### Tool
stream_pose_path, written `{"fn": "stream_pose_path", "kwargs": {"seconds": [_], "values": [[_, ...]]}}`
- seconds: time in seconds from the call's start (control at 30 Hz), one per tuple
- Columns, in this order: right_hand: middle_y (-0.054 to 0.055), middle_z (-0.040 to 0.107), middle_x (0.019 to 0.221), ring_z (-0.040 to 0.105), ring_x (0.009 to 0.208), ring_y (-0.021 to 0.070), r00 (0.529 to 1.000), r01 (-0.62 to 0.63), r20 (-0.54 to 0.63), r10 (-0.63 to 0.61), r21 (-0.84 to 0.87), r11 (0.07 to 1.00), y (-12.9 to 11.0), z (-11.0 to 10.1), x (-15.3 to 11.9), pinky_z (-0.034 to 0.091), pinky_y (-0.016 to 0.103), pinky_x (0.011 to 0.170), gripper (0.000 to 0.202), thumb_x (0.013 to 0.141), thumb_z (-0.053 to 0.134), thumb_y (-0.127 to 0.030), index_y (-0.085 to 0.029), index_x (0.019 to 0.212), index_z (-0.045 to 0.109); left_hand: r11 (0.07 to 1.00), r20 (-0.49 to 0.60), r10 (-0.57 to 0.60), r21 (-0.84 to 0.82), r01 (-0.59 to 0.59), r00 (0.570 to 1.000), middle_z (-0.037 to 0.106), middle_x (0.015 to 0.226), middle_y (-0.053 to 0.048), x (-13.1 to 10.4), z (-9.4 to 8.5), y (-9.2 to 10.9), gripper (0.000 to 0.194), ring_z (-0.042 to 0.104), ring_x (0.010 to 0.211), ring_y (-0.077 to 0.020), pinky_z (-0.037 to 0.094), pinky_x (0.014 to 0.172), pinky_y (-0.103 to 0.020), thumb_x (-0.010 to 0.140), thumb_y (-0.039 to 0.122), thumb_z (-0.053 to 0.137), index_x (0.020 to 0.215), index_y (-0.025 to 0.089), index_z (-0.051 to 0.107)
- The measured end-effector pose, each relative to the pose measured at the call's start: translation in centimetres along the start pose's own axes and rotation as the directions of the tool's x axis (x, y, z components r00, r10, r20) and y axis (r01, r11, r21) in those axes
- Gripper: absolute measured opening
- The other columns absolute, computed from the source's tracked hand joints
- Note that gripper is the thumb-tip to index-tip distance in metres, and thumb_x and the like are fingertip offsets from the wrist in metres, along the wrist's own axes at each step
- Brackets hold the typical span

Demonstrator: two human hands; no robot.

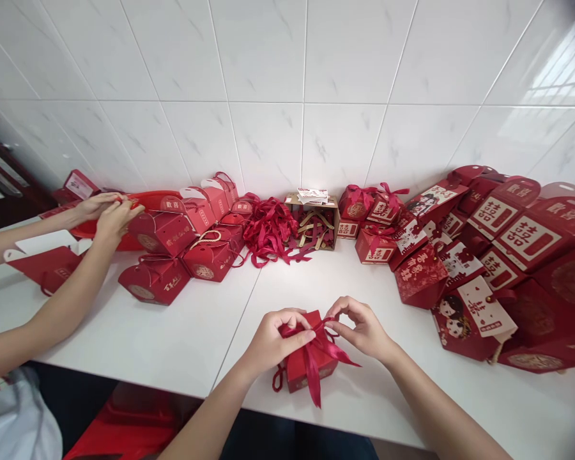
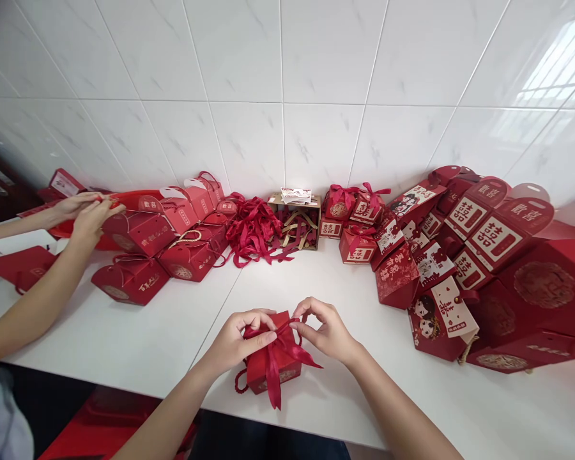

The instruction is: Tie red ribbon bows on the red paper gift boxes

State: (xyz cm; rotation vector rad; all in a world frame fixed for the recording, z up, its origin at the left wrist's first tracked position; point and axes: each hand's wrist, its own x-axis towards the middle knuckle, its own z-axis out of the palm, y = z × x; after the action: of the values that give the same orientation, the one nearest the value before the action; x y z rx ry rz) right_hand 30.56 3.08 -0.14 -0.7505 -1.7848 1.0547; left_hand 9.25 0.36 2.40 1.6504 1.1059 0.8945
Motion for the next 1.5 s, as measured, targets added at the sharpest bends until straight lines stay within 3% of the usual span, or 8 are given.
{"fn": "stream_pose_path", "kwargs": {"seconds": [0.23,0.73,0.97,1.13,1.23,1.3,1.37,1.5], "values": [[0.000,0.061,0.073,0.059,0.064,0.0129,0.977,-0.159,-0.080,0.196,0.334,0.929,0.2,0.7,0.4,0.049,0.026,0.054,0.032,0.071,0.077,-0.037,-0.020,0.079,0.051,0.998,-0.072,0.021,0.061,-0.017,0.997,0.071,0.079,-0.005,0.2,0.8,-0.7,0.043,0.058,0.111,-0.0251,0.047,0.090,-0.038,0.075,0.025,0.063,0.057,0.022,0.024],[-0.001,0.064,0.065,0.063,0.062,0.0132,0.933,-0.139,-0.259,0.252,0.387,0.912,0.9,0.6,0.3,0.051,0.026,0.060,0.043,0.065,0.082,-0.035,-0.020,0.065,0.042,0.997,-0.044,0.022,0.078,-0.019,0.999,0.059,0.061,-0.001,1.0,1.0,-0.9,0.042,0.060,0.109,-0.0256,0.048,0.087,-0.036,0.072,0.021,0.063,0.057,0.023,0.024],[-0.001,0.062,0.064,0.062,0.062,0.0151,0.921,-0.135,-0.309,0.238,0.319,0.938,1.4,0.5,0.6,0.052,0.029,0.060,0.048,0.065,0.080,-0.043,-0.021,0.063,0.037,0.996,0.002,0.043,0.079,-0.043,0.999,0.062,0.062,-0.002,1.6,1.1,-1.0,0.043,0.059,0.110,-0.0255,0.047,0.084,-0.034,0.072,0.019,0.062,0.058,0.024,0.022],[0.000,0.058,0.067,0.058,0.064,0.0153,0.922,-0.155,-0.327,0.209,0.183,0.971,-0.1,-1.3,-0.1,0.051,0.031,0.064,0.035,0.074,0.072,-0.044,-0.021,0.069,0.047,0.985,-0.067,0.153,0.086,-0.147,0.986,0.069,0.072,-0.004,3.9,2.1,-1.7,0.036,0.059,0.110,-0.0253,0.046,0.088,-0.037,0.075,0.020,0.062,0.056,0.023,0.032],[0.008,0.061,0.102,0.058,0.098,0.0225,0.971,-0.124,-0.220,0.088,-0.155,0.980,-2.1,-2.4,-1.3,0.048,0.038,0.088,0.027,0.077,0.071,-0.039,-0.022,0.095,0.060,0.977,-0.115,0.206,0.073,-0.198,0.972,0.069,0.083,-0.005,7.1,3.2,-2.1,0.030,0.058,0.110,-0.0245,0.045,0.090,-0.036,0.075,0.023,0.064,0.059,0.022,0.039],[0.012,0.048,0.133,0.045,0.123,0.0280,0.998,-0.056,-0.059,0.032,-0.470,0.881,-2.6,-2.6,-2.0,0.041,0.044,0.101,0.047,0.077,0.071,-0.037,-0.024,0.119,0.055,0.974,-0.169,0.224,0.057,-0.218,0.960,0.066,0.103,-0.005,9.3,4.0,-2.3,0.018,0.056,0.112,-0.0231,0.042,0.095,-0.036,0.073,0.026,0.067,0.073,0.021,0.049],[0.012,0.036,0.147,0.034,0.134,0.0309,0.998,-0.004,0.041,0.045,-0.693,0.721,-2.0,-2.4,-2.2,0.036,0.048,0.105,0.059,0.079,0.069,-0.030,-0.024,0.133,0.046,0.976,-0.240,0.219,0.039,-0.216,0.946,0.057,0.123,-0.007,11.2,4.4,-2.7,0.027,0.050,0.120,-0.0219,0.039,0.099,-0.037,0.077,0.031,0.064,0.099,0.023,0.051],[0.009,0.043,0.145,0.037,0.133,0.0285,0.998,-0.062,-0.042,0.057,-0.903,0.426,1.5,-2.3,-0.7,0.038,0.044,0.104,0.053,0.083,0.052,-0.011,-0.022,0.134,0.048,0.987,-0.393,0.149,0.004,-0.160,0.907,0.047,0.132,-0.011,12.5,3.5,-4.7,0.031,0.044,0.126,-0.0213,0.040,0.097,-0.038,0.089,0.036,0.045,0.118,0.025,0.041]]}}
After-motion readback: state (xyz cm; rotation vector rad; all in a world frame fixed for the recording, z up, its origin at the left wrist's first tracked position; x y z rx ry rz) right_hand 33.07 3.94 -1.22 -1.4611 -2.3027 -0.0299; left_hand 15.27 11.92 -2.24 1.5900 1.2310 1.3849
